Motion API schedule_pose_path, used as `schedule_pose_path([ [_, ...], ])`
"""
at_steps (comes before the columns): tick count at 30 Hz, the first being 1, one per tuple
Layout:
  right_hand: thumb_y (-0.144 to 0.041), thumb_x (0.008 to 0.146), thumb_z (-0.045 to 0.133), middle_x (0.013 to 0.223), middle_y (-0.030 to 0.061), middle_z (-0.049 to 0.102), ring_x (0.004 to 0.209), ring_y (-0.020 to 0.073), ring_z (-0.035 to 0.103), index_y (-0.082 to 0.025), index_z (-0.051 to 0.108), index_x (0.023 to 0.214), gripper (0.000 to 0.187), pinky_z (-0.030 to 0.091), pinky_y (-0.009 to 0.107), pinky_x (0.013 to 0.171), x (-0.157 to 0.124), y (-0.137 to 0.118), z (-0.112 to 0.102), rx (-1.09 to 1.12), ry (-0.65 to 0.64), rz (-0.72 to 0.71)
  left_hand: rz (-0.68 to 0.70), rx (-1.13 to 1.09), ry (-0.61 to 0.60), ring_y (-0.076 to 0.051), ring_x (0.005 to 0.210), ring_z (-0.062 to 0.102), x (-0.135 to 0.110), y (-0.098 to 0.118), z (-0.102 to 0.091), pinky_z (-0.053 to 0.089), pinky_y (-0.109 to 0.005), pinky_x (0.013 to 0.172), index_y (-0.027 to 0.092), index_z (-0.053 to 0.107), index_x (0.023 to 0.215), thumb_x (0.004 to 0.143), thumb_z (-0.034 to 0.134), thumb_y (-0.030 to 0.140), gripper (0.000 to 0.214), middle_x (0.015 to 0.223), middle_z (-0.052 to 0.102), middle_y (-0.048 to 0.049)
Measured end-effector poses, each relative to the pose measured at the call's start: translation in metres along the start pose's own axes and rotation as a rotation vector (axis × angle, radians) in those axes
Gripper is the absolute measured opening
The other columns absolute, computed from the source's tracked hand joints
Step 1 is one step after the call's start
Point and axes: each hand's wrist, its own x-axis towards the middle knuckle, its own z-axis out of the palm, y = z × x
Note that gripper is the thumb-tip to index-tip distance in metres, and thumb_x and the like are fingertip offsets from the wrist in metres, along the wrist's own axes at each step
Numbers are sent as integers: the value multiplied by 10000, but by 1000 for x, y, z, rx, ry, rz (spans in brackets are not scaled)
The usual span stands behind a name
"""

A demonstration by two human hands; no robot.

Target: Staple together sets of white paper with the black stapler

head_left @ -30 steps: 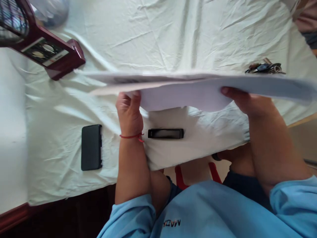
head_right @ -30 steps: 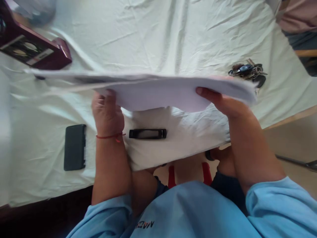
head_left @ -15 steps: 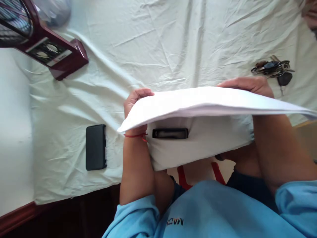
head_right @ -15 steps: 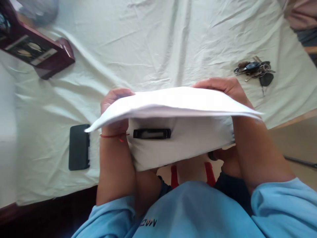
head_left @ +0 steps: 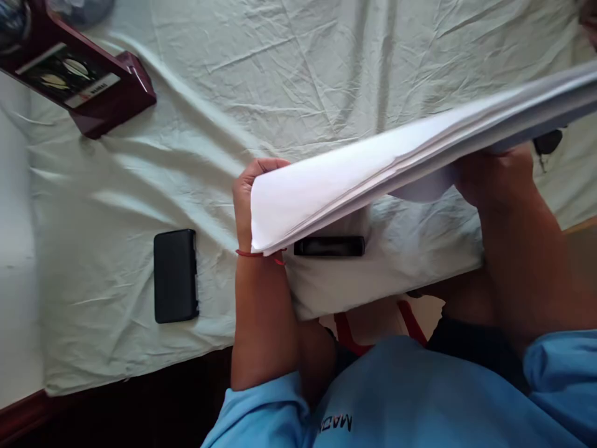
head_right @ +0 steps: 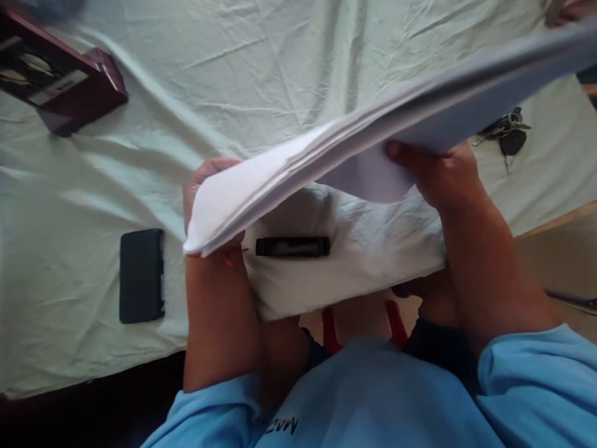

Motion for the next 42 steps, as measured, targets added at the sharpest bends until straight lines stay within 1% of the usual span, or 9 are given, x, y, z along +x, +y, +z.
schedule_pose_path([
  [3,-337,729,838,1217,-20,646,1204,185,634,-192,657,1036,385,484,369,1127,4,2,5,145,109,8,90,-33,53,-230,1035,788,1,0,6,655,-338,895,267,768,885,817,1001,579,395,922,804,-6],
  [6,-292,699,857,1210,-4,651,1208,200,637,-162,648,958,357,468,388,1148,7,0,9,241,106,40,76,-8,-37,-286,1272,773,-2,2,12,655,-391,1083,270,746,944,802,1012,692,520,1105,816,-33],
  [12,-295,672,872,1143,10,677,1220,237,637,-166,646,954,384,484,436,1124,6,-3,12,263,82,67,8,18,-34,-338,1365,752,-6,3,5,665,-453,1135,254,704,986,860,920,811,610,1060,757,-61],
  [16,-275,704,851,1212,26,656,1246,244,623,-163,652,977,356,500,442,1112,4,-1,12,275,38,83,18,10,-89,-369,1474,716,-6,2,5,652,-502,1191,252,775,1048,859,908,823,616,1181,825,-101],
  [22,-376,739,834,1283,52,625,1209,210,643,-158,654,1023,401,534,369,1088,6,7,11,261,14,131,5,42,-79,-330,1345,794,-11,3,10,684,-430,1118,225,806,1049,870,948,736,560,1077,860,-98],
  [26,-447,733,828,1263,48,637,1159,205,666,-172,665,1085,476,576,362,1030,8,10,12,234,26,170,15,76,-56,-308,1251,823,-14,6,10,702,-387,1033,218,780,946,888,940,719,528,977,850,-88],
  [32,-394,804,783,1300,32,621,1188,191,662,-200,669,1102,374,555,329,1070,7,9,7,228,-26,168,-6,129,-10,-323,1207,823,-20,14,9,695,-397,1026,215,765,877,881,998,583,435,946,851,-89],
  [38,-470,594,900,1287,58,630,1026,225,714,-190,696,1070,590,630,358,918,6,10,3,210,-139,407,17,115,-8,-294,1169,827,-26,8,13,706,-387,968,234,760,912,913,936,654,455,951,833,-76],
  [42,-443,563,911,1205,52,671,976,202,717,-182,708,1055,592,634,315,863,6,15,-1,141,-109,442,-41,342,-50,-255,1062,820,-30,9,13,696,-368,927,237,758,964,1026,783,576,345,978,839,-58],
])
